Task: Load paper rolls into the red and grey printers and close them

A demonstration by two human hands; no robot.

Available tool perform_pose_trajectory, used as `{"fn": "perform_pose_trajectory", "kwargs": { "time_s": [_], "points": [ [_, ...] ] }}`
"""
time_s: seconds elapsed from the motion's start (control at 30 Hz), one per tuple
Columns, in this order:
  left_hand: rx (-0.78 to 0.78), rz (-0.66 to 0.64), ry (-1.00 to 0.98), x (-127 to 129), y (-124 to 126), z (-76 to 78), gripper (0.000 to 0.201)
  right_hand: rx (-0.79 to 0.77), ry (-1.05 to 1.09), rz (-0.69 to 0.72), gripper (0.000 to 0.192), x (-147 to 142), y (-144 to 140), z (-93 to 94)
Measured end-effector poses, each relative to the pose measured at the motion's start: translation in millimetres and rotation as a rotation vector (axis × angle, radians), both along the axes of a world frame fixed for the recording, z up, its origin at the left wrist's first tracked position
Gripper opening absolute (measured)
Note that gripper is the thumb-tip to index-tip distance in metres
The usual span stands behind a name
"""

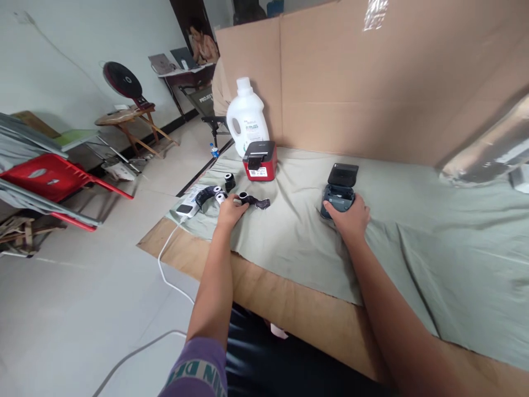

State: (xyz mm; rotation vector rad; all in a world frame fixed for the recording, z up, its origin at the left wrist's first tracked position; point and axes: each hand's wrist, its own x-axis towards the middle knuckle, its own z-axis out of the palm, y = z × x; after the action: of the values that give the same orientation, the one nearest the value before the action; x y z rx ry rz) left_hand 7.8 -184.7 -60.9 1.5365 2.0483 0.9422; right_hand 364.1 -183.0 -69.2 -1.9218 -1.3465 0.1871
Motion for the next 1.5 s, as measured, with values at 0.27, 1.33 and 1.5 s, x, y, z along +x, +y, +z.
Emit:
{"fn": "perform_pose_trajectory", "kwargs": {
  "time_s": [0.27,1.33,1.5],
  "points": [
    [0.204,0.239,-0.035,-7.6,-6.5,16.6,0.019,-0.010,0.006,-0.001,0.087,0.1,0.4,0.9],
    [-0.204,-0.318,0.437,-118.8,57.1,88.4,0.032,-0.010,0.029,-0.001,0.087,-0.5,-0.2,1.9],
    [-0.063,-0.152,0.361,-109.7,47.0,103.0,0.034,0.000,0.057,0.011,0.085,-0.6,-1.8,3.9]
  ]
}}
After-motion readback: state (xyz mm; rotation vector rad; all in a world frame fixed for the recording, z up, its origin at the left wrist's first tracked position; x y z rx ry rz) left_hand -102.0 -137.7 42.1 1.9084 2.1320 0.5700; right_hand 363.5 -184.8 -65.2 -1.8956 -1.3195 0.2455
